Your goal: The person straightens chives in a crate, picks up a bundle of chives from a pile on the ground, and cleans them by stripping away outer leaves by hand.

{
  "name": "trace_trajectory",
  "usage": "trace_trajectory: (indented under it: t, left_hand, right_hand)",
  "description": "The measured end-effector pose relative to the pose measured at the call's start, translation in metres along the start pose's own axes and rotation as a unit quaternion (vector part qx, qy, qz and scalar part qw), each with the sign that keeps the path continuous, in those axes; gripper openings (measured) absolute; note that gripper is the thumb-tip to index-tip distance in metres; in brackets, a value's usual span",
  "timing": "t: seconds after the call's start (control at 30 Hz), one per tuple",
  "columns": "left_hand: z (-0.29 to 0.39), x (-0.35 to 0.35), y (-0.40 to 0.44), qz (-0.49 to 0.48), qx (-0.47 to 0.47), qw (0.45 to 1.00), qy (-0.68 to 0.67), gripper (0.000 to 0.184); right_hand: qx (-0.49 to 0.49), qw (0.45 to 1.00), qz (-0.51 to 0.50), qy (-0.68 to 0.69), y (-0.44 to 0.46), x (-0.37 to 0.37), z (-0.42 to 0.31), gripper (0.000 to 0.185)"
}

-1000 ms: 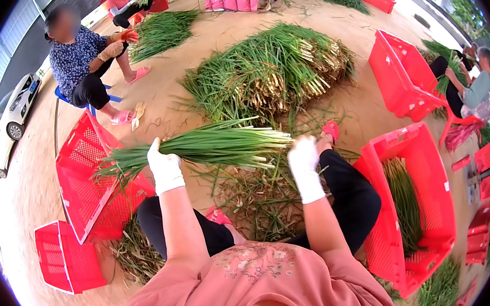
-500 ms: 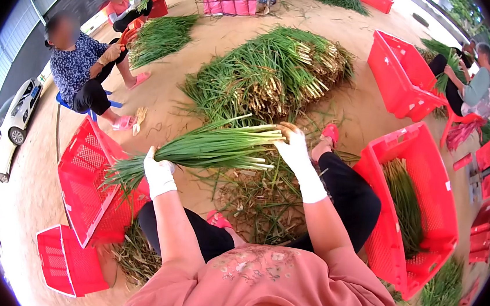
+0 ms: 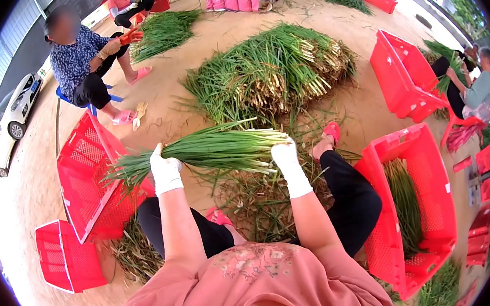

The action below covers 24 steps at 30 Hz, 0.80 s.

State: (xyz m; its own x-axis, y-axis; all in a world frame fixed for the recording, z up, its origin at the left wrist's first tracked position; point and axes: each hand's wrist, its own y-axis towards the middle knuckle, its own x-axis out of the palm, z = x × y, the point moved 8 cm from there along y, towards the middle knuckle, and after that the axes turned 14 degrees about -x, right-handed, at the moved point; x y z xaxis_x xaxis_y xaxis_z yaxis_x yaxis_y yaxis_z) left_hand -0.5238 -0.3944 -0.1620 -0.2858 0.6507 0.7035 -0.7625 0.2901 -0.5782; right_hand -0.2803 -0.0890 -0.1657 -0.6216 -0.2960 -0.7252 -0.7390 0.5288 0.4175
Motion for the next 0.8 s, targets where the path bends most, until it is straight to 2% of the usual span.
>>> trace_trajectory:
  t: [0.03, 0.07, 0.1, 0.13, 0.17, 0.23, 0.3, 0.33, 0.37, 0.43, 0.47, 0.57, 0.63, 0.7, 0.77, 0.8]
  left_hand:
    - [-0.008, 0.008, -0.016, 0.012, -0.018, 1.000, -0.003, 0.013]
    - [-0.013, 0.010, -0.026, 0.025, -0.037, 0.999, -0.006, 0.014]
    - [-0.010, 0.005, -0.020, 0.027, -0.037, 0.999, -0.006, 0.014]
    - [0.000, -0.002, -0.010, 0.029, -0.021, 0.999, -0.025, 0.013]
    - [0.008, -0.007, -0.003, 0.032, -0.005, 0.998, -0.045, 0.012]
    - [0.011, -0.003, -0.009, 0.049, -0.035, 0.995, -0.084, 0.009]
    - [0.005, -0.002, -0.015, 0.087, -0.064, 0.985, -0.131, 0.006]
    - [0.005, -0.005, -0.005, 0.080, -0.069, 0.987, -0.124, 0.005]
    - [0.002, -0.008, -0.001, 0.080, -0.071, 0.987, -0.122, 0.005]
    - [-0.001, -0.005, 0.002, 0.061, -0.068, 0.988, -0.123, 0.005]
    - [-0.001, -0.004, 0.002, 0.059, -0.067, 0.989, -0.120, 0.005]
    - [-0.011, -0.001, -0.010, 0.083, -0.090, 0.985, -0.123, 0.006]
    - [-0.012, 0.007, -0.028, 0.085, -0.074, 0.991, -0.075, 0.006]
    - [-0.010, -0.004, -0.010, 0.088, -0.079, 0.989, -0.090, 0.006]
    - [-0.014, -0.012, 0.005, 0.077, -0.089, 0.989, -0.089, 0.006]
    - [-0.018, -0.017, 0.013, 0.077, -0.091, 0.989, -0.088, 0.006]
  right_hand:
    - [0.154, 0.943, 0.116, 0.271, -0.007, -0.010, 0.020, 0.011]
    - [0.176, 0.962, 0.144, 0.149, -0.018, -0.041, 0.027, 0.011]
    - [0.227, 0.939, 0.196, 0.171, -0.029, -0.047, 0.060, 0.010]
    - [0.262, 0.926, 0.206, 0.176, -0.044, -0.044, 0.110, 0.011]
    - [0.297, 0.912, 0.216, 0.182, -0.058, -0.040, 0.159, 0.020]
    - [0.240, 0.941, 0.234, 0.039, -0.063, -0.078, 0.133, 0.031]
    - [0.215, 0.935, 0.205, 0.192, -0.048, -0.105, 0.033, 0.039]
    - [0.240, 0.904, 0.137, 0.327, -0.042, -0.092, 0.011, 0.042]
    - [0.259, 0.850, 0.065, 0.454, -0.039, -0.073, -0.008, 0.044]
    - [0.304, 0.786, 0.001, 0.538, -0.035, -0.041, -0.022, 0.046]
    - [0.307, 0.757, 0.017, 0.577, -0.035, -0.028, -0.025, 0.044]
    - [0.296, 0.715, 0.052, 0.632, -0.030, -0.009, -0.023, 0.029]
    - [0.289, 0.695, 0.069, 0.655, -0.033, 0.004, -0.014, 0.023]
    - [0.282, 0.677, 0.087, 0.674, -0.035, 0.010, -0.009, 0.017]
    - [0.336, 0.543, 0.159, 0.753, -0.038, 0.017, -0.016, 0.010]
    - [0.352, 0.503, 0.193, 0.766, -0.039, 0.019, -0.016, 0.008]
